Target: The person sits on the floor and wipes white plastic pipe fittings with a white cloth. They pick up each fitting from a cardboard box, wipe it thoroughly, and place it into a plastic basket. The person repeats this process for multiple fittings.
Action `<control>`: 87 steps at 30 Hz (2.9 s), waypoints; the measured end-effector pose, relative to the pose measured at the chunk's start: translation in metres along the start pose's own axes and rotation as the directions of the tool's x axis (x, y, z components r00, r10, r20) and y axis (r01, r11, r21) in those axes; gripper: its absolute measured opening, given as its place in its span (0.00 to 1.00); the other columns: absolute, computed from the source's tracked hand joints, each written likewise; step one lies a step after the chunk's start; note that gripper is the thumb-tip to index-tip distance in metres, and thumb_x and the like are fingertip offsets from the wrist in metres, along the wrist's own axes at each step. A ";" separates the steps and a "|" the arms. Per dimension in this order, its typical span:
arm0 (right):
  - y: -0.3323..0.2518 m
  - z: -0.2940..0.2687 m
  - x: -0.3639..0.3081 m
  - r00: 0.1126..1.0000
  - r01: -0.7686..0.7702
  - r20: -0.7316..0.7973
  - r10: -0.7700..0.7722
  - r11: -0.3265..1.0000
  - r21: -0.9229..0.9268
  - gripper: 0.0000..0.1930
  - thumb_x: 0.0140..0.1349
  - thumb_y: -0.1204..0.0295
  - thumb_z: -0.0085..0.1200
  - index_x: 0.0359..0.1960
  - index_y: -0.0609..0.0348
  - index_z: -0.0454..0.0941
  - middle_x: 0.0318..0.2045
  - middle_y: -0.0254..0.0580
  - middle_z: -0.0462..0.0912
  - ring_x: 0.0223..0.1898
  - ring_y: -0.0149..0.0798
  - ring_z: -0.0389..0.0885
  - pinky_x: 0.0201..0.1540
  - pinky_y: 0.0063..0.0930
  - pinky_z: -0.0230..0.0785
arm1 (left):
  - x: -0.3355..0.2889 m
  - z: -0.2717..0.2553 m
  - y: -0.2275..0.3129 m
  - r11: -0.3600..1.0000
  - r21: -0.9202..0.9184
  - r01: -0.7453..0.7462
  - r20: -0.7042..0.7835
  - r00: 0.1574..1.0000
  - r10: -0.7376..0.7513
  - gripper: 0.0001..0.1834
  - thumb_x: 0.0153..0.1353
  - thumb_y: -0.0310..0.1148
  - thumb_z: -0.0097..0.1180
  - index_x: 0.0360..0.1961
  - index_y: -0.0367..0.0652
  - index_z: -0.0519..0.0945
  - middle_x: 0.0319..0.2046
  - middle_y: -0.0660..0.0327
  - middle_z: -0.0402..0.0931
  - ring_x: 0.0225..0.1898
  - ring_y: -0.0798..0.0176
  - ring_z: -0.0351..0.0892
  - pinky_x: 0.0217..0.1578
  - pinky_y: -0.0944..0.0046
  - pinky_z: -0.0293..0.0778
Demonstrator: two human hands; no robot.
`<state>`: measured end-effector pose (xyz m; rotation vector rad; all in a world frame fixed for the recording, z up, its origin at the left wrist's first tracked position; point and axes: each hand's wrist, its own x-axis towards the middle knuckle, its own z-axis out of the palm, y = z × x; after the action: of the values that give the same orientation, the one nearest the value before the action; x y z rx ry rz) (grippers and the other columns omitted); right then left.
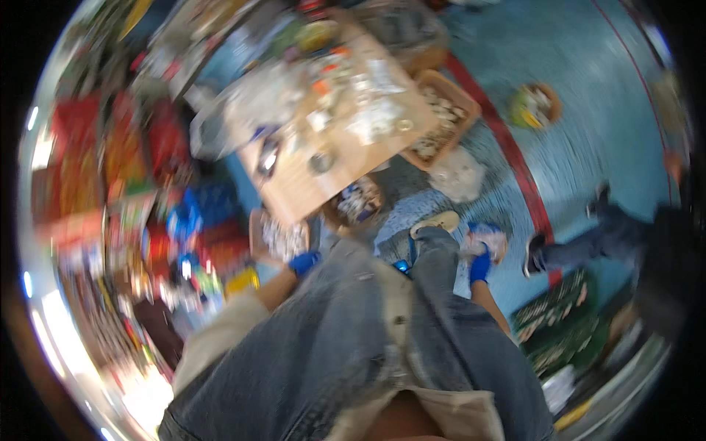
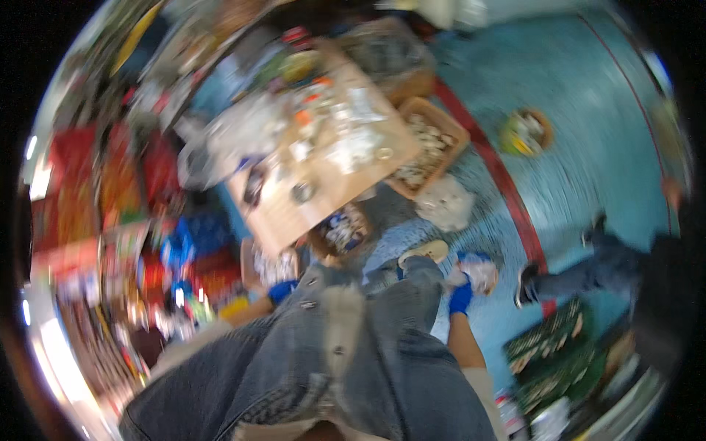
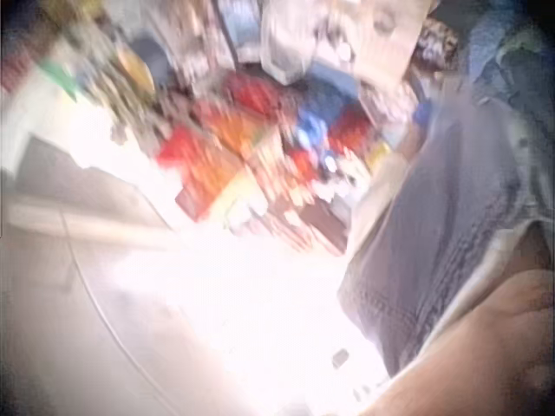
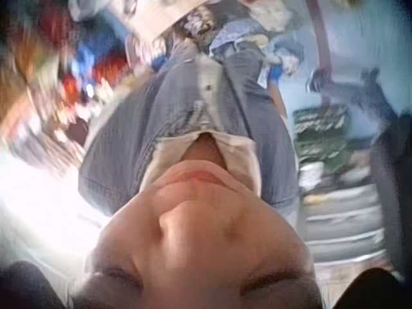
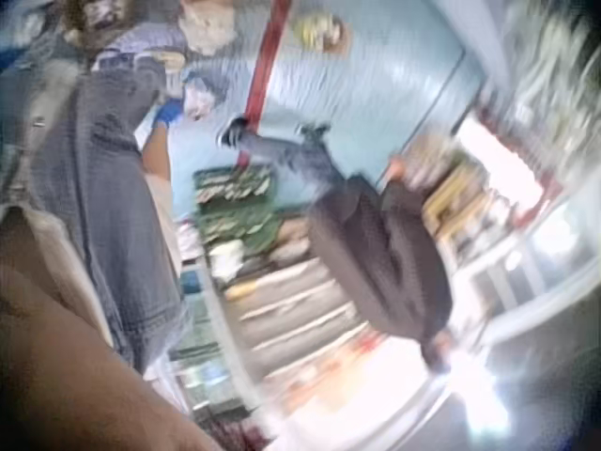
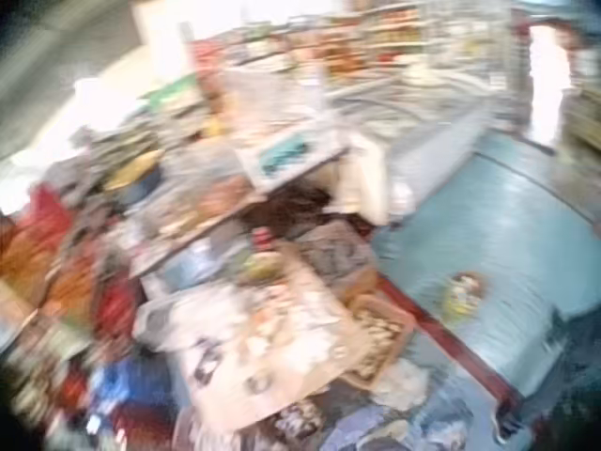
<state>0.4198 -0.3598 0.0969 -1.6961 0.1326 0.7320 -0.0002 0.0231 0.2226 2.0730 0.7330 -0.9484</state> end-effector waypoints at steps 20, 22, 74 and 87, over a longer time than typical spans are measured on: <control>-0.326 -0.518 -0.073 0.825 -0.194 -0.551 0.129 0.979 -0.061 0.21 0.66 0.61 0.36 0.57 0.58 0.60 0.52 0.52 0.65 0.48 0.49 0.69 0.49 0.38 0.64 | 0.032 0.015 0.203 0.821 -0.552 0.144 0.138 0.987 -0.080 0.19 0.54 0.42 0.46 0.40 0.40 0.78 0.42 0.46 0.75 0.45 0.47 0.75 0.43 0.55 0.69; -0.361 -0.523 -0.074 0.854 -0.096 -0.520 0.036 0.991 -0.089 0.22 0.67 0.63 0.35 0.60 0.58 0.58 0.56 0.54 0.65 0.52 0.50 0.70 0.52 0.38 0.64 | 0.054 -0.001 0.229 0.901 -0.401 0.167 0.144 0.982 -0.118 0.19 0.55 0.41 0.45 0.41 0.40 0.78 0.43 0.47 0.75 0.45 0.47 0.75 0.44 0.55 0.69; -0.863 -0.975 0.981 0.905 0.080 -0.320 -0.280 0.851 -0.518 0.14 0.60 0.65 0.45 0.42 0.60 0.75 0.35 0.50 0.80 0.33 0.45 0.79 0.34 0.34 0.69 | 0.828 -0.473 1.272 0.951 -0.258 0.173 0.090 0.984 -0.155 0.18 0.58 0.40 0.46 0.46 0.42 0.74 0.42 0.56 0.75 0.41 0.58 0.73 0.40 0.61 0.69; -0.812 -1.195 1.233 0.697 -0.694 -0.340 0.632 0.713 -0.099 0.21 0.61 0.55 0.41 0.39 0.62 0.75 0.35 0.51 0.79 0.33 0.44 0.75 0.36 0.40 0.67 | 1.230 -0.867 1.939 0.551 -0.417 -0.723 -0.360 0.688 0.631 0.19 0.58 0.39 0.48 0.47 0.39 0.74 0.43 0.56 0.76 0.46 0.57 0.73 0.47 0.59 0.67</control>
<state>2.2453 -0.8692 0.2206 -1.9719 0.9557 1.0611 2.4434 -0.1581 0.3687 1.6914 0.1598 -0.0819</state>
